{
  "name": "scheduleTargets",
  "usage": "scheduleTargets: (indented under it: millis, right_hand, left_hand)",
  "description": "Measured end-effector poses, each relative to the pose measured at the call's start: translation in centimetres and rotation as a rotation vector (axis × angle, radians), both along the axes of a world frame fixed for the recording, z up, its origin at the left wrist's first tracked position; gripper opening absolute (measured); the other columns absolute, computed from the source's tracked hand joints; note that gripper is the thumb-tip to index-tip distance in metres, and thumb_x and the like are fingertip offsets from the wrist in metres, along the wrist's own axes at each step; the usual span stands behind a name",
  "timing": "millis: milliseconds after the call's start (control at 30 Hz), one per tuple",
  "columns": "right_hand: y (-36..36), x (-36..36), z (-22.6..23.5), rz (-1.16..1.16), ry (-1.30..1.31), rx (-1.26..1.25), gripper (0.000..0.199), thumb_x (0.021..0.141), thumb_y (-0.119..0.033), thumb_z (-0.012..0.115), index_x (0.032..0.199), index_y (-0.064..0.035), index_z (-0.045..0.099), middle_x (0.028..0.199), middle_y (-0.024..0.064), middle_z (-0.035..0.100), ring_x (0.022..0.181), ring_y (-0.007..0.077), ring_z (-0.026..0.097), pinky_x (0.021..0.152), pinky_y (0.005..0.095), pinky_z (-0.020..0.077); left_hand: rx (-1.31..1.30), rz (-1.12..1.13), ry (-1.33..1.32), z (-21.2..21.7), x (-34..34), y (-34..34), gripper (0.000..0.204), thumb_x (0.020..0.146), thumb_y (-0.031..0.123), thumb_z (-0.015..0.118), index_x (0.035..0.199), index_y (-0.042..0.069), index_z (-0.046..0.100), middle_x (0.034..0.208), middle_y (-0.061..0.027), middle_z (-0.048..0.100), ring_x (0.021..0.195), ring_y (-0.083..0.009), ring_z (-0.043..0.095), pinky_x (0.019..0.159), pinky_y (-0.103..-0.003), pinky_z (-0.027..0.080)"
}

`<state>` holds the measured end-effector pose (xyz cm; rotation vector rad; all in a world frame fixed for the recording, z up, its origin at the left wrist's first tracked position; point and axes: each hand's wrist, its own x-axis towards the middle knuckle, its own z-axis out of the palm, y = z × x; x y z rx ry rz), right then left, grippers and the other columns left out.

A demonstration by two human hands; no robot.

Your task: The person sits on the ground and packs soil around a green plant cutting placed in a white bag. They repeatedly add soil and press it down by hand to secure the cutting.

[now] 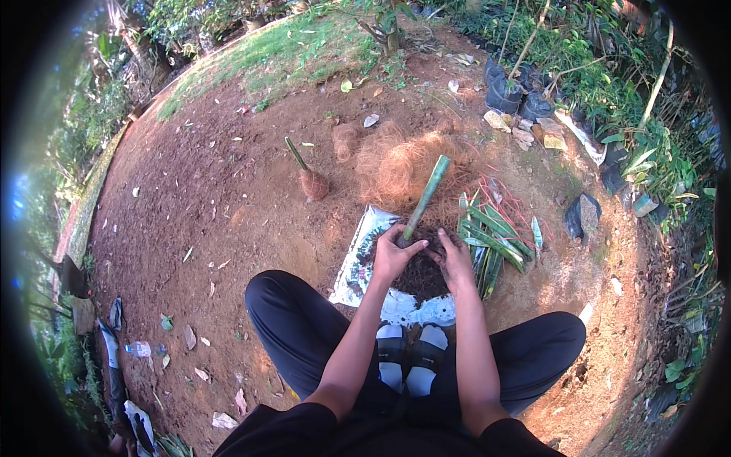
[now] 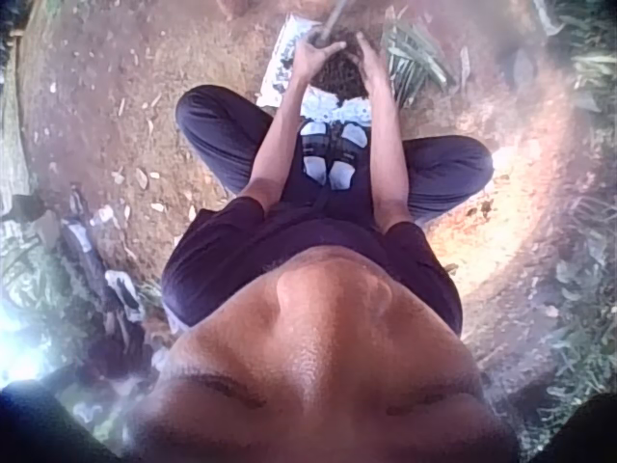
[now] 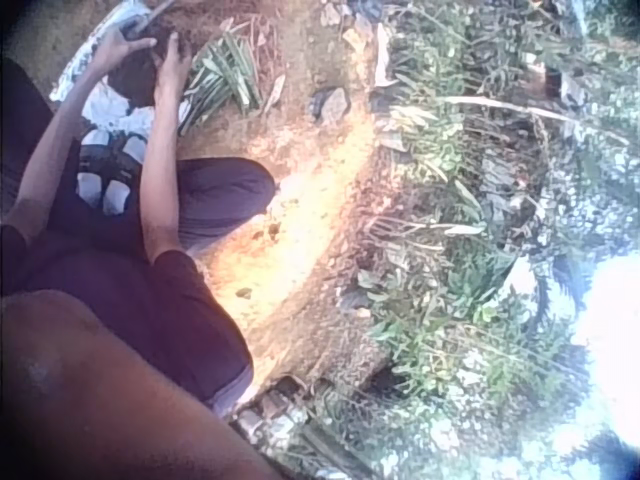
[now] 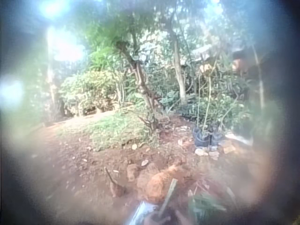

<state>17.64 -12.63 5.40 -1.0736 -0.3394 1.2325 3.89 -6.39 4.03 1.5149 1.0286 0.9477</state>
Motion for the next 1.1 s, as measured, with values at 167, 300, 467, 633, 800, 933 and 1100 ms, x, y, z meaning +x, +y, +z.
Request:
scheduleTargets:
  millis: [167,300,467,633,800,933,1100]
  right_hand:
    - [0.1,0.0,-0.2,0.019,0.008,0.018,0.028,0.094,-0.019,0.058,0.116,-0.0006,0.057,0.109,0.0089,0.063,0.098,0.0175,0.062,0.083,0.0322,0.0533]
    - [0.2,0.0,-1.0,0.023,0.004,0.043,0.030,0.095,-0.018,0.057,0.117,0.0007,0.058,0.110,0.0098,0.063,0.099,0.0177,0.062,0.084,0.0313,0.0528]
    - [0.1,0.0,-1.1,0.054,-0.074,-0.017,0.034,0.094,-0.019,0.058,0.120,0.0027,0.055,0.114,0.0116,0.060,0.102,0.0189,0.060,0.084,0.0317,0.0528]
    - [0.1,-0.4,-0.8,0.095,-0.113,-0.027,0.032,0.094,-0.019,0.059,0.118,0.0021,0.056,0.111,0.0104,0.061,0.096,0.0178,0.061,0.081,0.0317,0.0536]
    - [0.0,-1.0,-1.3,0.079,-0.211,-0.080,0.026,0.094,-0.019,0.058,0.112,0.0005,0.059,0.102,0.0074,0.063,0.091,0.0165,0.063,0.080,0.0318,0.0537]
    - [0.0,-1.3,-1.7,0.072,-0.256,-0.043,0.027,0.094,-0.019,0.058,0.112,0.0008,0.059,0.102,0.0074,0.063,0.089,0.0151,0.062,0.076,0.0309,0.0550]
    - [0.1,-1.0,-1.4,0.110,-0.275,-0.067,0.031,0.093,-0.018,0.059,0.116,0.0027,0.057,0.110,0.0109,0.059,0.096,0.0179,0.060,0.077,0.0313,0.0552]
  left_hand:
    - [0.055,0.010,-0.044,-0.8,0.1,0.3,0.029,0.074,0.009,0.080,0.096,0.001,0.061,0.091,-0.0044,0.067,0.084,-0.0118,0.061,0.078,-0.028,0.050]
    - [0.051,-0.011,-0.137,-1.6,0.3,0.4,0.025,0.076,0.003,0.077,0.094,0.001,0.060,0.092,-0.0049,0.067,0.088,-0.0118,0.062,0.081,-0.027,0.050]
    - [0.132,0.083,-0.092,-0.8,0.1,0.1,0.024,0.069,0.009,0.079,0.087,0.002,0.064,0.079,-0.0084,0.068,0.073,-0.0144,0.064,0.070,-0.031,0.050]
    - [0.270,0.019,0.180,1.0,-1.1,0.1,0.030,0.072,0.015,0.078,0.095,0.003,0.062,0.082,-0.0131,0.066,0.079,-0.0243,0.065,0.074,-0.035,0.050]
    - [0.301,-0.007,0.368,1.4,-1.8,0.0,0.032,0.071,0.020,0.076,0.096,0.004,0.062,0.083,-0.0198,0.066,0.082,-0.0380,0.064,0.071,-0.042,0.050]
    - [0.361,0.013,0.332,1.4,-2.1,-0.1,0.030,0.070,0.022,0.075,0.093,0.008,0.062,0.073,-0.0184,0.063,0.074,-0.0374,0.063,0.065,-0.044,0.049]
    - [0.382,0.038,0.310,1.0,-2.2,-0.1,0.031,0.070,0.023,0.076,0.093,0.007,0.062,0.072,-0.0181,0.063,0.074,-0.0373,0.063,0.065,-0.044,0.049]
